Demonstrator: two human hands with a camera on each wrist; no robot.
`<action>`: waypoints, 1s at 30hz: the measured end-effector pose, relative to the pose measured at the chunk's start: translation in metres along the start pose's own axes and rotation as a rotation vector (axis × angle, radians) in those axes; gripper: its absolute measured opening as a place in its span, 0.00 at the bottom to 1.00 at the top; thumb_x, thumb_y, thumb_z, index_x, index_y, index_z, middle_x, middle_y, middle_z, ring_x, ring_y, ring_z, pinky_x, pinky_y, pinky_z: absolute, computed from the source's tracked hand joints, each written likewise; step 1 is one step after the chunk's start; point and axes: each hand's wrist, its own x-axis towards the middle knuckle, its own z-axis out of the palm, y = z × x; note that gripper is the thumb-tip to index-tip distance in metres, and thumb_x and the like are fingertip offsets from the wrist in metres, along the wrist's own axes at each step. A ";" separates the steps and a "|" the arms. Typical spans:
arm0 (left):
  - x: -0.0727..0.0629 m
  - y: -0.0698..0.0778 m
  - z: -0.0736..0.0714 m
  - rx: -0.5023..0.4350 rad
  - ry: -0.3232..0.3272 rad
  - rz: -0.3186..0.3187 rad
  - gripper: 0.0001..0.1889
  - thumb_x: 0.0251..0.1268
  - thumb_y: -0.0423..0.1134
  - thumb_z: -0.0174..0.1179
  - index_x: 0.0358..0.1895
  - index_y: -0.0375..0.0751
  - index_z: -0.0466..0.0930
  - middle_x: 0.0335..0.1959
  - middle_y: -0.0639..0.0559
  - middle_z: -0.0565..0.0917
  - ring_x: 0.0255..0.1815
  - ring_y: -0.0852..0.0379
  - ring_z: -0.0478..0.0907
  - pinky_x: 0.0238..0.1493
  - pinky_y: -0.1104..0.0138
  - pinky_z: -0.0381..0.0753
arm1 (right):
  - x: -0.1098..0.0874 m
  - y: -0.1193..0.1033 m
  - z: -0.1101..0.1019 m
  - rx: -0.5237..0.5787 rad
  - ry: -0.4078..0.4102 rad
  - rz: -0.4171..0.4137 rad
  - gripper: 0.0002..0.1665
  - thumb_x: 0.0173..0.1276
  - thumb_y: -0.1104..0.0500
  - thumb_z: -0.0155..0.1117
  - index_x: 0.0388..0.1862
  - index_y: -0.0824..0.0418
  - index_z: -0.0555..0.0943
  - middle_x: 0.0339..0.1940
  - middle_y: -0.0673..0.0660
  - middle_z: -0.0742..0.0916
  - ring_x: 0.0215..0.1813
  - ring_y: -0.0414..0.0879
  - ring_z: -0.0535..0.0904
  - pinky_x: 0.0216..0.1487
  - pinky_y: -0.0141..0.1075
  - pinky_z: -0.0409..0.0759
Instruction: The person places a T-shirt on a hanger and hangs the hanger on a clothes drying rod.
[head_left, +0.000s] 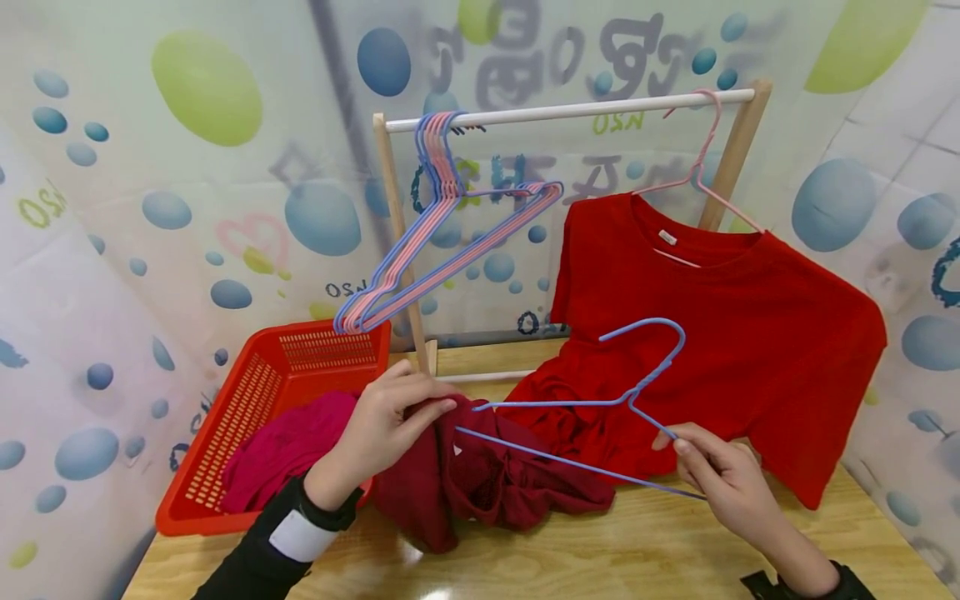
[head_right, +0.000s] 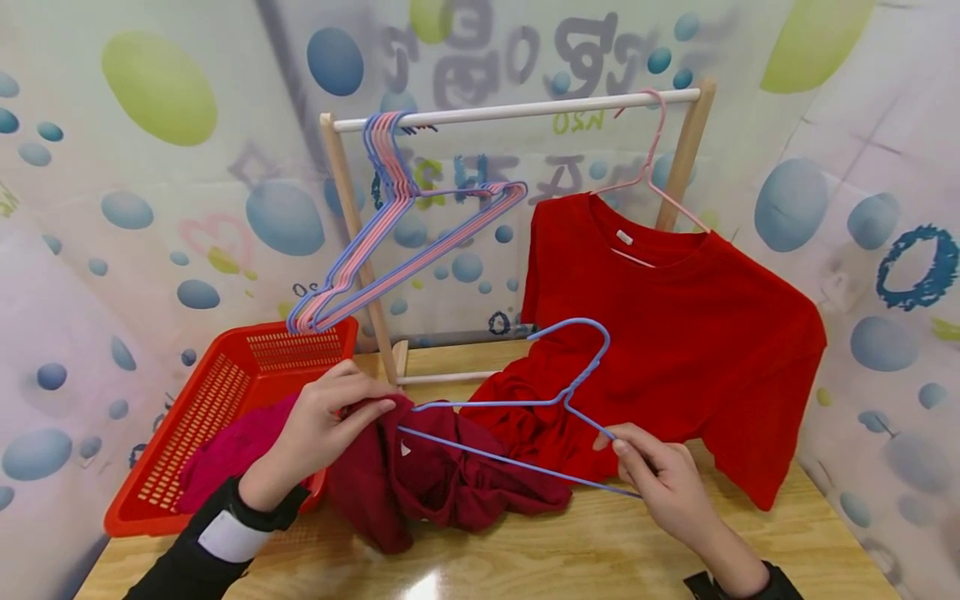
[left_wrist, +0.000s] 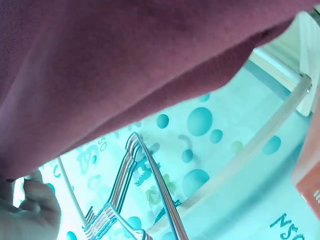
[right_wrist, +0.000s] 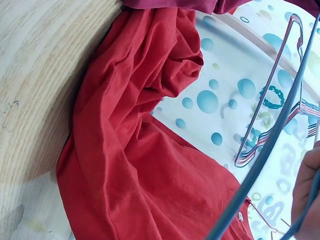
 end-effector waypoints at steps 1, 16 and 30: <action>0.000 0.000 0.000 -0.003 -0.005 -0.003 0.15 0.60 0.21 0.77 0.48 0.37 0.94 0.40 0.51 0.94 0.35 0.58 0.75 0.36 0.66 0.73 | 0.001 0.000 0.000 -0.005 0.001 -0.007 0.22 0.78 0.85 0.49 0.49 0.63 0.82 0.16 0.51 0.67 0.18 0.39 0.60 0.20 0.26 0.62; 0.000 -0.001 0.007 0.045 -0.046 -0.001 0.12 0.59 0.23 0.79 0.44 0.38 0.94 0.37 0.52 0.93 0.38 0.56 0.78 0.40 0.61 0.76 | 0.005 0.001 0.010 -0.052 0.047 -0.014 0.22 0.76 0.84 0.52 0.48 0.61 0.83 0.16 0.49 0.70 0.18 0.34 0.60 0.19 0.26 0.62; -0.006 0.006 0.025 0.049 0.097 -0.183 0.07 0.65 0.25 0.77 0.42 0.40 0.94 0.38 0.52 0.92 0.39 0.56 0.77 0.37 0.63 0.77 | 0.007 0.005 0.022 -0.135 0.148 -0.009 0.22 0.72 0.86 0.56 0.44 0.62 0.84 0.17 0.45 0.71 0.17 0.31 0.58 0.18 0.25 0.59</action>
